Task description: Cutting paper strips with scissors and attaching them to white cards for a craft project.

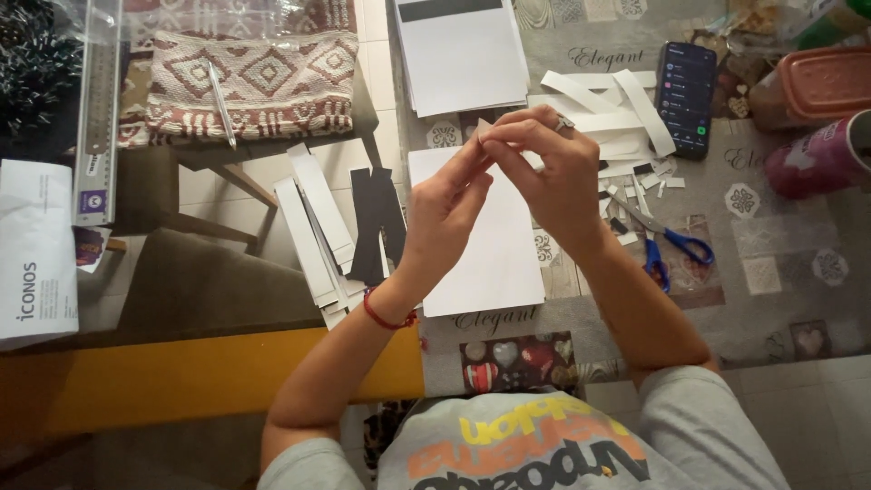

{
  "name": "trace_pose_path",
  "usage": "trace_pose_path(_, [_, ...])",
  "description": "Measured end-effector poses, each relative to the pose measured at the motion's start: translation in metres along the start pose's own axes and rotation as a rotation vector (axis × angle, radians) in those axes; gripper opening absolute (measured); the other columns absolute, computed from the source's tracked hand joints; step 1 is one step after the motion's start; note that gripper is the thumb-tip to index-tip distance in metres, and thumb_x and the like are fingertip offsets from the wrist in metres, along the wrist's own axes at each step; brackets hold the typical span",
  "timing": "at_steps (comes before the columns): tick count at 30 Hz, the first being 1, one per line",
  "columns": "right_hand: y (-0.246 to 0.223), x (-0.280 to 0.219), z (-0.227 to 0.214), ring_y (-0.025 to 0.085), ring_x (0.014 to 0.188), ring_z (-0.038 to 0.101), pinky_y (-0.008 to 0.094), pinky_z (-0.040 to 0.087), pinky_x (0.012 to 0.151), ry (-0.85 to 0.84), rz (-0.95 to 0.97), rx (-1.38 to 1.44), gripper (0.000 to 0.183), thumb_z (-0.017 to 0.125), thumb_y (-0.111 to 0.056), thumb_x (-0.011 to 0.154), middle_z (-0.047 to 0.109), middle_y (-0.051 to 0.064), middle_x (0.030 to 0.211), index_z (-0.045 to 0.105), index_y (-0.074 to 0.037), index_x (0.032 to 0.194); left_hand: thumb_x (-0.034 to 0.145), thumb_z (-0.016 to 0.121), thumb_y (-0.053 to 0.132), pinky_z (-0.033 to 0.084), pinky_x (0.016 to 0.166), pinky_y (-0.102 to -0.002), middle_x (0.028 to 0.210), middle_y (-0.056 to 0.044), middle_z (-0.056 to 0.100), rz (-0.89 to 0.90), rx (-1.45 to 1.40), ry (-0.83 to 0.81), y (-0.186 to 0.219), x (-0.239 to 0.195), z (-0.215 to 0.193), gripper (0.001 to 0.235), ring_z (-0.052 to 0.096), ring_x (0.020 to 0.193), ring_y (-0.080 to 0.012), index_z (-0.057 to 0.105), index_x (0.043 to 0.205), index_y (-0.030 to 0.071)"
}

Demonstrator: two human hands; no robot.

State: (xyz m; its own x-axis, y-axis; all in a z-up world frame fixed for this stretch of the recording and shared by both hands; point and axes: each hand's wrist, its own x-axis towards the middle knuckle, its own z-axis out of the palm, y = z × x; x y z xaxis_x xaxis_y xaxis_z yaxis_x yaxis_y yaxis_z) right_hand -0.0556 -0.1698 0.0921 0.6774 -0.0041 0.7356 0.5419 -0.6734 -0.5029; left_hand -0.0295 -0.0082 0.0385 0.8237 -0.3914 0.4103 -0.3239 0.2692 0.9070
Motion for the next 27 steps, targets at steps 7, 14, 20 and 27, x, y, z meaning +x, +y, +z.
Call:
trace_pose_path(7, [-0.001, 0.0, -0.001, 0.031, 0.091, 0.079, 0.04, 0.067, 0.076, -0.018, 0.028, 0.031, 0.006, 0.083, 0.001, 0.105, 0.076, 0.017, 0.102, 0.082, 0.003, 0.11, 0.109, 0.062, -0.006, 0.062, 0.111, -0.048, 0.151, -0.031, 0.064, -0.007, -0.012, -0.013, 0.007, 0.001, 0.001, 0.051, 0.064, 0.139, -0.0431, 0.051, 0.158, -0.004])
trace_pose_path(14, [0.0, 0.001, -0.003, 0.033, 0.095, 0.079, 0.043, 0.068, 0.078, -0.042, 0.012, 0.068, 0.01, 0.085, -0.002, 0.104, 0.074, 0.019, 0.104, 0.082, 0.003, 0.113, 0.109, 0.063, -0.005, 0.062, 0.11, -0.048, 0.148, -0.031, 0.066, 0.009, 0.023, -0.016, 0.011, 0.001, -0.002, 0.048, 0.065, 0.137, -0.0436, 0.053, 0.156, -0.005])
trace_pose_path(20, [-0.001, 0.002, -0.004, 0.034, 0.095, 0.079, 0.044, 0.069, 0.078, -0.054, -0.002, 0.059, 0.011, 0.086, -0.001, 0.103, 0.074, 0.019, 0.104, 0.082, 0.003, 0.113, 0.11, 0.063, -0.005, 0.062, 0.11, -0.048, 0.148, -0.031, 0.066, 0.005, 0.022, -0.016, 0.012, 0.0, -0.002, 0.048, 0.065, 0.137, -0.0441, 0.053, 0.156, -0.005])
trace_pose_path(27, [-0.001, 0.001, -0.002, 0.032, 0.092, 0.079, 0.043, 0.069, 0.077, -0.021, -0.051, -0.011, 0.009, 0.085, -0.001, 0.104, 0.074, 0.017, 0.102, 0.083, 0.002, 0.112, 0.109, 0.064, -0.005, 0.062, 0.11, -0.048, 0.148, -0.031, 0.065, 0.006, 0.034, -0.016, 0.021, 0.001, -0.001, 0.048, 0.064, 0.138, -0.0438, 0.053, 0.156, -0.005])
